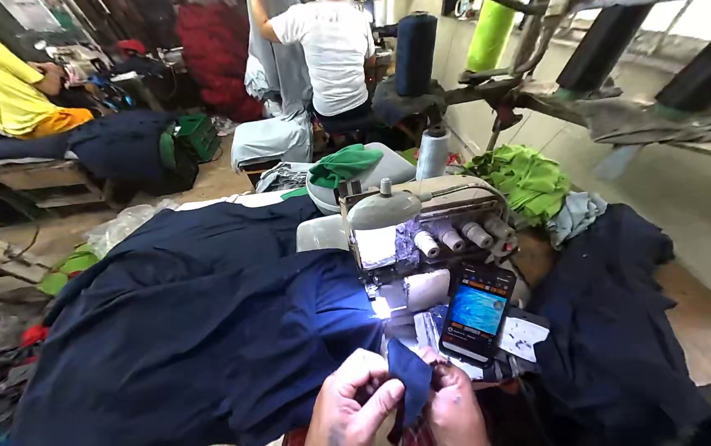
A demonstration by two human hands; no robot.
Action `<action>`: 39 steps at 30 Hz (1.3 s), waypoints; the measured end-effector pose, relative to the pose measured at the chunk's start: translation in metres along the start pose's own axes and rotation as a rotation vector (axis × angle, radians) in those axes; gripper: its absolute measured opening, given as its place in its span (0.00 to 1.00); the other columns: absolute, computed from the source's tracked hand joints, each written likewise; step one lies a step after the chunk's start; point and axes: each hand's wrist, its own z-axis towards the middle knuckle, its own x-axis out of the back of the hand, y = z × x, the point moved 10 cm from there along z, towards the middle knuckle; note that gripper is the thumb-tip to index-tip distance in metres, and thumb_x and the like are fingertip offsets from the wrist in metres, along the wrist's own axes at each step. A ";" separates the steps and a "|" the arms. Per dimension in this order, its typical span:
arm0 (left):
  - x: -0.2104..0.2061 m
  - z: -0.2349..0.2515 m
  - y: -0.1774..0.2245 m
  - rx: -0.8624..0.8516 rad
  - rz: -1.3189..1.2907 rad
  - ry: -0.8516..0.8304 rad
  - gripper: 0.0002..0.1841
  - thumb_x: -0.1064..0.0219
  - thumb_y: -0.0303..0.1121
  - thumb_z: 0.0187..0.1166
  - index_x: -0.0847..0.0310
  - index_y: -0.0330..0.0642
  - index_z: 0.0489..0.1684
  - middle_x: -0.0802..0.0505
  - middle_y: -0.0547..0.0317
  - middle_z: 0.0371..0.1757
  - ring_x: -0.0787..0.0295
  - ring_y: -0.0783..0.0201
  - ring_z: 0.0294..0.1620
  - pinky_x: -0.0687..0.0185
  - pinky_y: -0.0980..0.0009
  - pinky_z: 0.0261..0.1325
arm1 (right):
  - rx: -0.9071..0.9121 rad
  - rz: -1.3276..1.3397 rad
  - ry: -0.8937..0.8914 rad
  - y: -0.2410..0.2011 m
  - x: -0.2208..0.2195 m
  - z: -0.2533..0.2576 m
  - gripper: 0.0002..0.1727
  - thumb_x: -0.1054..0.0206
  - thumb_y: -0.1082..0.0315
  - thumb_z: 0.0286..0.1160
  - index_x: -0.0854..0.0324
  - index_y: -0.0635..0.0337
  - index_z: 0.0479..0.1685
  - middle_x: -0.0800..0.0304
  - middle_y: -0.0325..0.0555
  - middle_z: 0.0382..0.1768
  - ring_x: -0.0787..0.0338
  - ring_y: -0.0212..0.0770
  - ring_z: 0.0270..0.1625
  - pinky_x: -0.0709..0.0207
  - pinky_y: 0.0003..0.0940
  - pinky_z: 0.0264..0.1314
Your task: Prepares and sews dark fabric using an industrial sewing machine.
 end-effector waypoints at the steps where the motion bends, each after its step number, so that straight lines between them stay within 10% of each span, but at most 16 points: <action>1: 0.004 0.003 0.003 -0.015 -0.072 0.006 0.03 0.26 0.27 0.74 0.10 0.36 0.35 0.06 0.55 0.45 0.09 0.65 0.49 0.10 0.69 0.54 | 0.057 0.016 -0.019 -0.004 0.002 0.002 0.04 0.21 0.74 0.64 0.08 0.55 0.34 0.06 0.33 0.40 0.10 0.24 0.45 0.13 0.24 0.51; 7: 0.032 0.029 0.003 0.273 -0.440 -0.212 0.13 0.23 0.31 0.70 0.21 0.51 0.46 0.13 0.67 0.26 0.14 0.73 0.25 0.14 0.74 0.29 | -0.036 0.207 -0.211 -0.018 0.002 0.026 0.12 0.30 0.64 0.81 0.12 0.57 0.57 0.06 0.40 0.42 0.08 0.30 0.42 0.11 0.29 0.47; 10: 0.051 0.042 0.043 0.054 0.207 -0.609 0.16 0.21 0.36 0.71 0.20 0.46 0.52 0.11 0.67 0.44 0.15 0.76 0.44 0.17 0.78 0.47 | -0.183 0.081 -0.359 -0.024 0.005 0.041 0.17 0.31 0.64 0.79 0.16 0.57 0.65 0.10 0.39 0.36 0.12 0.29 0.36 0.14 0.27 0.40; 13: 0.054 0.046 0.064 -0.178 0.911 -0.747 0.22 0.21 0.53 0.66 0.16 0.56 0.53 0.13 0.69 0.44 0.13 0.70 0.43 0.15 0.63 0.39 | -0.085 -0.144 -0.499 -0.040 0.002 0.046 0.11 0.27 0.64 0.76 0.11 0.52 0.55 0.06 0.35 0.43 0.09 0.26 0.42 0.13 0.23 0.45; 17: 0.063 0.061 0.072 -0.232 0.876 -0.585 0.13 0.33 0.53 0.81 0.10 0.58 0.38 0.15 0.76 0.36 0.18 0.79 0.39 0.20 0.76 0.39 | 0.220 -0.606 -0.532 -0.049 -0.011 0.034 0.20 0.15 0.50 0.61 0.12 0.48 0.48 0.13 0.39 0.53 0.15 0.28 0.61 0.16 0.26 0.63; 24: 0.079 0.072 0.053 -0.215 0.982 -0.109 0.13 0.33 0.49 0.80 0.15 0.58 0.26 0.15 0.79 0.30 0.18 0.80 0.31 0.21 0.75 0.31 | 0.355 -0.654 -0.204 -0.031 -0.007 0.024 0.12 0.25 0.54 0.76 0.08 0.52 0.35 0.09 0.39 0.42 0.12 0.27 0.49 0.16 0.22 0.50; 31: 0.071 0.069 0.058 -0.417 1.140 -0.183 0.09 0.38 0.38 0.85 0.09 0.51 0.45 0.13 0.67 0.38 0.14 0.71 0.34 0.16 0.71 0.31 | 0.103 -0.359 0.073 -0.013 0.007 0.022 0.08 0.18 0.73 0.59 0.13 0.59 0.29 0.07 0.40 0.32 0.08 0.32 0.36 0.12 0.26 0.39; 34: 0.066 0.072 0.069 -0.461 1.167 -0.203 0.10 0.38 0.36 0.84 0.09 0.51 0.40 0.14 0.67 0.40 0.14 0.71 0.36 0.15 0.73 0.34 | -0.038 -0.377 -0.099 -0.011 -0.005 0.015 0.14 0.24 0.73 0.69 0.13 0.65 0.53 0.06 0.40 0.36 0.08 0.31 0.36 0.11 0.28 0.39; 39: 0.037 0.086 0.097 -0.580 1.159 -0.149 0.10 0.37 0.37 0.83 0.08 0.49 0.38 0.10 0.66 0.37 0.12 0.70 0.37 0.15 0.70 0.36 | -0.415 0.114 -0.313 0.010 -0.038 -0.023 0.06 0.33 0.70 0.80 0.09 0.55 0.44 0.04 0.36 0.39 0.07 0.30 0.41 0.11 0.31 0.49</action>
